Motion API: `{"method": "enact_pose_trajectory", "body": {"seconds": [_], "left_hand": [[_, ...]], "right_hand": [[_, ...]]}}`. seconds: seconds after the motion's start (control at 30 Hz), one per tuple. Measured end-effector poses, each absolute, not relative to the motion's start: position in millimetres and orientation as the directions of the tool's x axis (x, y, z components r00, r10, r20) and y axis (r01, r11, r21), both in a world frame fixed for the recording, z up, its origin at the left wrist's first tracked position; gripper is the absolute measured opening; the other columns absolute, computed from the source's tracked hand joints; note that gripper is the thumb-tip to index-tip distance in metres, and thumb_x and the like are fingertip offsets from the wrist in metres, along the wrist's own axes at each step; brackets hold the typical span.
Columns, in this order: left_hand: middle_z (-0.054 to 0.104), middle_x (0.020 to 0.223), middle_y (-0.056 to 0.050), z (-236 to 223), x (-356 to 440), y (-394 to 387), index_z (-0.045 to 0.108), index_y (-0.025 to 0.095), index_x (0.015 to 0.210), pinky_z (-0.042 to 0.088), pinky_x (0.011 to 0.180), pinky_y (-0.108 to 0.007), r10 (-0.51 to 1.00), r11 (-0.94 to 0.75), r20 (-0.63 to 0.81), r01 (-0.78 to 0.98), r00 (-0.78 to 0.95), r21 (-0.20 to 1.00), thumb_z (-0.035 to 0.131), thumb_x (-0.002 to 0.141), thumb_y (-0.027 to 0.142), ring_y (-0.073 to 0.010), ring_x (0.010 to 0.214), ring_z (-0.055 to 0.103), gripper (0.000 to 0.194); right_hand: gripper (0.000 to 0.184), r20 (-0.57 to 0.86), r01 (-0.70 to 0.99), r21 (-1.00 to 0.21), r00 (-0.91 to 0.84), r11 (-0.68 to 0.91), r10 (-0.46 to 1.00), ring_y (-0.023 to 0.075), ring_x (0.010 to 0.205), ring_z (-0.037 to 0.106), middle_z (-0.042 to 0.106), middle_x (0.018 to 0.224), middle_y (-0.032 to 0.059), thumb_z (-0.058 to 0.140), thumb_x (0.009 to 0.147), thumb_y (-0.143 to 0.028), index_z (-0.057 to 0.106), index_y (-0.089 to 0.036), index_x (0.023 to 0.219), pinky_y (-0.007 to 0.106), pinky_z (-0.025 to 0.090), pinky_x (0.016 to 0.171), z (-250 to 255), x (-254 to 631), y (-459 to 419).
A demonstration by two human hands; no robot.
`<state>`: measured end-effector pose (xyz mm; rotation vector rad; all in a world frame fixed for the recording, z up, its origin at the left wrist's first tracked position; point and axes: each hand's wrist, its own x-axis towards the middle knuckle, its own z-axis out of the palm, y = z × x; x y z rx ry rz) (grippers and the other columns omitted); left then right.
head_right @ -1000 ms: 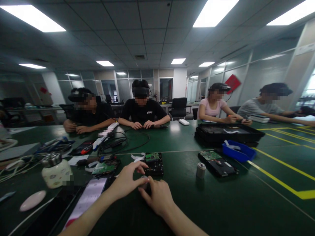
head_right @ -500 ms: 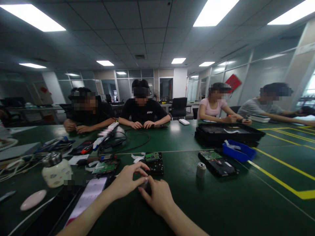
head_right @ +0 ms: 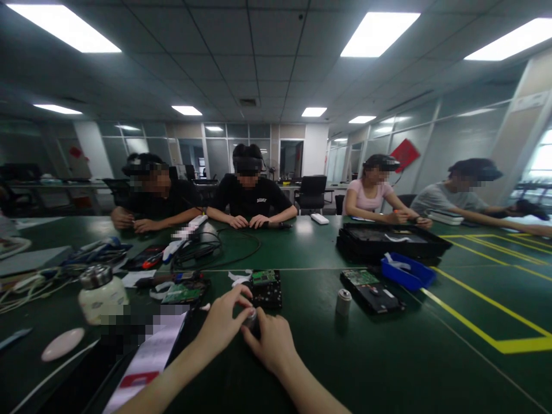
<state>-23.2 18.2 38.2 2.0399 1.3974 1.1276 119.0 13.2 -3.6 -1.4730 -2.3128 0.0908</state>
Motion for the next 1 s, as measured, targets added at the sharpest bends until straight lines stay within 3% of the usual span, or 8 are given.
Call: {"method": "enact_pose_trajectory", "body": {"seconds": [0.2,0.4,0.7,1.0], "left_hand": [[0.063,0.081,-0.002,7,-32,0,0.047,0.021,0.084,0.048,0.075,-0.031,0.885,-0.309,0.442,0.527,-0.146,0.792,0.046,0.081,0.02,-0.0172,0.081,0.064,0.003],[0.058,0.087,-0.003,-22,-53,-16,0.046,0.02,0.089,0.046,0.081,-0.034,0.862,-0.165,0.408,0.595,-0.301,0.786,0.043,0.08,0.008,-0.0177,0.086,0.061,0.015],[0.061,0.088,-0.007,-24,-55,-10,0.05,0.016,0.095,0.041,0.083,-0.034,0.837,-0.006,0.362,0.655,-0.41,0.756,0.043,0.079,0.002,-0.0205,0.093,0.058,0.023],[0.066,0.084,-0.01,-23,-52,-15,0.052,0.016,0.094,0.043,0.079,-0.036,0.819,-0.097,0.394,0.575,-0.417,0.812,0.043,0.078,0.004,-0.0241,0.087,0.061,0.022]], "right_hand": [[0.03,0.308,0.898,-0.218,-0.308,0.382,0.9,0.0212,0.077,0.065,0.069,0.084,0.006,0.042,0.089,-0.046,0.055,-0.019,0.093,0.026,0.037,0.065,3,115,6],[0.039,0.294,0.927,-0.208,-0.245,0.312,0.924,0.0211,0.081,0.065,0.069,0.089,0.0077,0.037,0.09,-0.053,0.056,-0.019,0.096,0.027,0.038,0.068,0,117,-4],[0.042,0.316,0.945,-0.19,-0.199,0.268,0.928,0.0224,0.08,0.065,0.068,0.087,0.0091,0.033,0.091,-0.054,0.055,-0.018,0.096,0.027,0.039,0.066,0,122,-12],[0.039,0.369,0.941,-0.171,-0.215,0.293,0.904,0.0224,0.078,0.065,0.07,0.085,0.0086,0.035,0.092,-0.048,0.057,-0.017,0.099,0.028,0.042,0.066,1,124,-13]]}}
